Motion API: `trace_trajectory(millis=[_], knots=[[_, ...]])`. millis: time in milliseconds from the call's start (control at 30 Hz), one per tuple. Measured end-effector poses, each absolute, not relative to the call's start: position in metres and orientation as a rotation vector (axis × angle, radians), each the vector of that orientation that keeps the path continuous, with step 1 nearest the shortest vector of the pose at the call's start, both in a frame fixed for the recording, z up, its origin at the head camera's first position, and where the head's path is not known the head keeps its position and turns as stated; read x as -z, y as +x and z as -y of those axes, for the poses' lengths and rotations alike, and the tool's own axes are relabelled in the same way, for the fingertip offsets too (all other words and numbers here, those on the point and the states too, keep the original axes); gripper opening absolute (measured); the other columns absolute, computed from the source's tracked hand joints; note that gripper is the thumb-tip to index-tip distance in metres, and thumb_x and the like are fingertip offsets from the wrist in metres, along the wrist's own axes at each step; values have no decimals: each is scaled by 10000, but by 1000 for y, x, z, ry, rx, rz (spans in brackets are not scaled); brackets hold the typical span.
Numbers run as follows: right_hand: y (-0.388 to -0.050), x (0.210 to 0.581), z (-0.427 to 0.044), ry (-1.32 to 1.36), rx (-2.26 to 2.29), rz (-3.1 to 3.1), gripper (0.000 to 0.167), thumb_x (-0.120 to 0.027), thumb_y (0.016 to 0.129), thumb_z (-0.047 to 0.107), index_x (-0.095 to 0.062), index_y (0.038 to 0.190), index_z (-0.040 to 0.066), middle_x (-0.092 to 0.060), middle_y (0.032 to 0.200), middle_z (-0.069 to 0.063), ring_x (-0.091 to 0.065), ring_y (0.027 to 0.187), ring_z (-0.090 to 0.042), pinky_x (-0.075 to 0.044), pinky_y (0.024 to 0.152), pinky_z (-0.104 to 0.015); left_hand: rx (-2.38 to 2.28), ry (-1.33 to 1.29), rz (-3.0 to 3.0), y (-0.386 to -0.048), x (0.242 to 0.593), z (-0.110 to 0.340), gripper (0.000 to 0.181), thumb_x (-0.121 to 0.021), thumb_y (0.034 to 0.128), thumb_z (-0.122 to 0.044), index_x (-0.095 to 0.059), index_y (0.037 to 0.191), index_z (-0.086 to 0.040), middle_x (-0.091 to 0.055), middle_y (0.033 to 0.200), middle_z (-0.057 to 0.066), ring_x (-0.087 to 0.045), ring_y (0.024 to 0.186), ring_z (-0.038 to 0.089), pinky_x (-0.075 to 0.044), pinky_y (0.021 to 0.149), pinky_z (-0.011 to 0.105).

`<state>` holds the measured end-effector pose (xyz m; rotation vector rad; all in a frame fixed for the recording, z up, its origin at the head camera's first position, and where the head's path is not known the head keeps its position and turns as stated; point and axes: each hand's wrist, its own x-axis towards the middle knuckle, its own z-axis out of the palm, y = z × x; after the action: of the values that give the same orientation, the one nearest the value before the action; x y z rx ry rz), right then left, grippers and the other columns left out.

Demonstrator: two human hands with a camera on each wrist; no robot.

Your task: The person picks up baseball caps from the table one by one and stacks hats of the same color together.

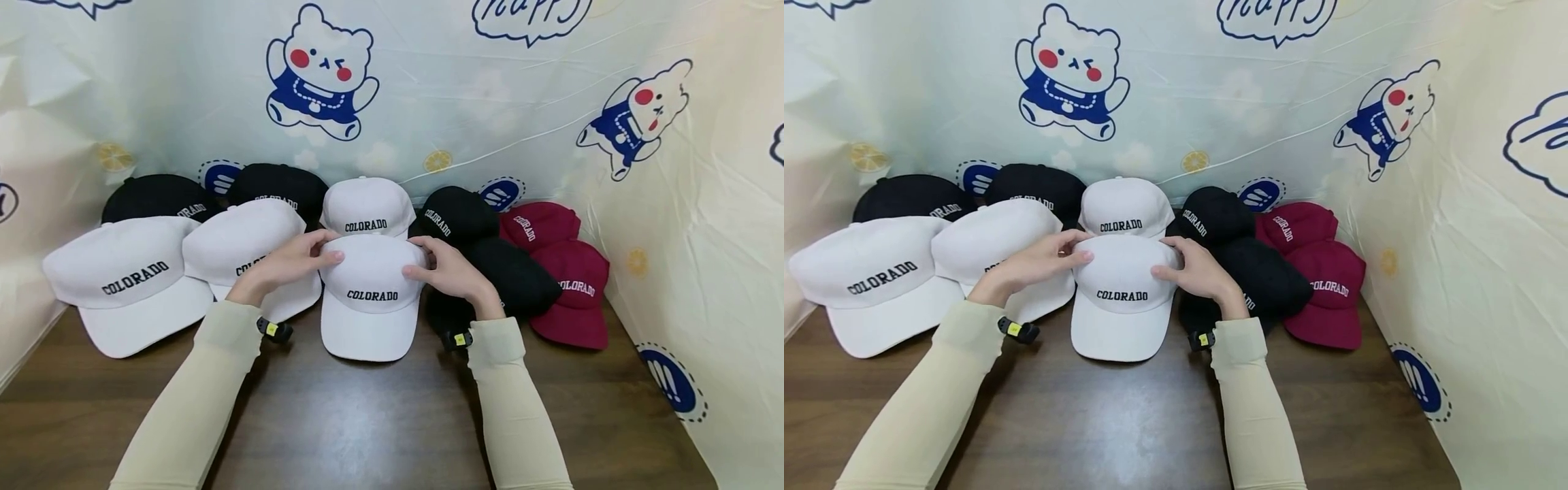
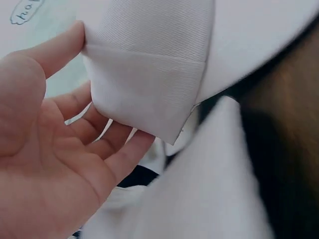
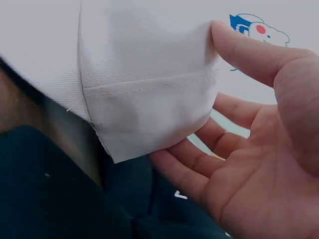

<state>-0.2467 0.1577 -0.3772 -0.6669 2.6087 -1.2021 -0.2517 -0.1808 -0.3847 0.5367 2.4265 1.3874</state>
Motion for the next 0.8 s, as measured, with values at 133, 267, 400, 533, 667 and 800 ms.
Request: trace_trajectory(millis=[133, 267, 400, 533, 667, 800], knots=[[-244, 371, -164, -719, 1273, -2528, 612, -786, 986, 238, -516, 1513, 82, -616, 1372, -133, -622, 1128, -307, -544, 1024, -487, -1392, 577, -2414, -247, 377, 180, 391, -703, 1047, -337, -622, 1353, -106, -577, 1171, 99, -520, 1106, 243, -437, 945, 344], [-240, 364, -168, -750, 1324, -2437, 623, -801, 968, 176, -495, 1502, 74, -599, 1368, -127, -608, 1158, -298, -524, 1065, -519, -1405, 640, -2365, -240, 366, 177, 335, -722, 1038, -283, -607, 1279, -81, -594, 1092, 91, -545, 1054, 233, -459, 892, 303], [-237, 357, -170, -798, 1319, -2392, 617, -814, 954, 146, -497, 1479, 80, -609, 1313, -110, -601, 1126, -275, -519, 1058, -530, -1393, 700, -2318, -233, 353, 175, 322, -731, 1030, -208, -578, 1271, -60, -587, 1074, 105, -541, 1045, 247, -466, 880, 294], [-234, 352, -171, -852, 1292, -2342, 591, -809, 952, 108, -495, 1449, 56, -626, 1269, -118, -623, 1103, -267, -517, 1060, -539, -1351, 763, -2298, -226, 342, 174, 329, -721, 1034, -186, -553, 1283, -51, -552, 1049, 114, -526, 1042, 258, -466, 873, 303], [-231, 348, -171, -872, 1274, -2294, 579, -803, 951, 90, -490, 1436, 54, -624, 1272, -119, -621, 1133, -272, -527, 1057, -531, -1321, 792, -2269, -221, 337, 175, 330, -714, 1037, -192, -546, 1292, -67, -551, 1068, 114, -528, 1064, 267, -466, 892, 307], [-228, 347, -170, -878, 1233, -2268, 572, -810, 947, 108, -497, 1423, 67, -619, 1257, -120, -608, 1136, -277, -556, 1018, -480, -1262, 793, -2218, -217, 337, 176, 350, -717, 1033, -219, -534, 1303, -91, -551, 1100, 108, -518, 1105, 270, -453, 920, 322]])
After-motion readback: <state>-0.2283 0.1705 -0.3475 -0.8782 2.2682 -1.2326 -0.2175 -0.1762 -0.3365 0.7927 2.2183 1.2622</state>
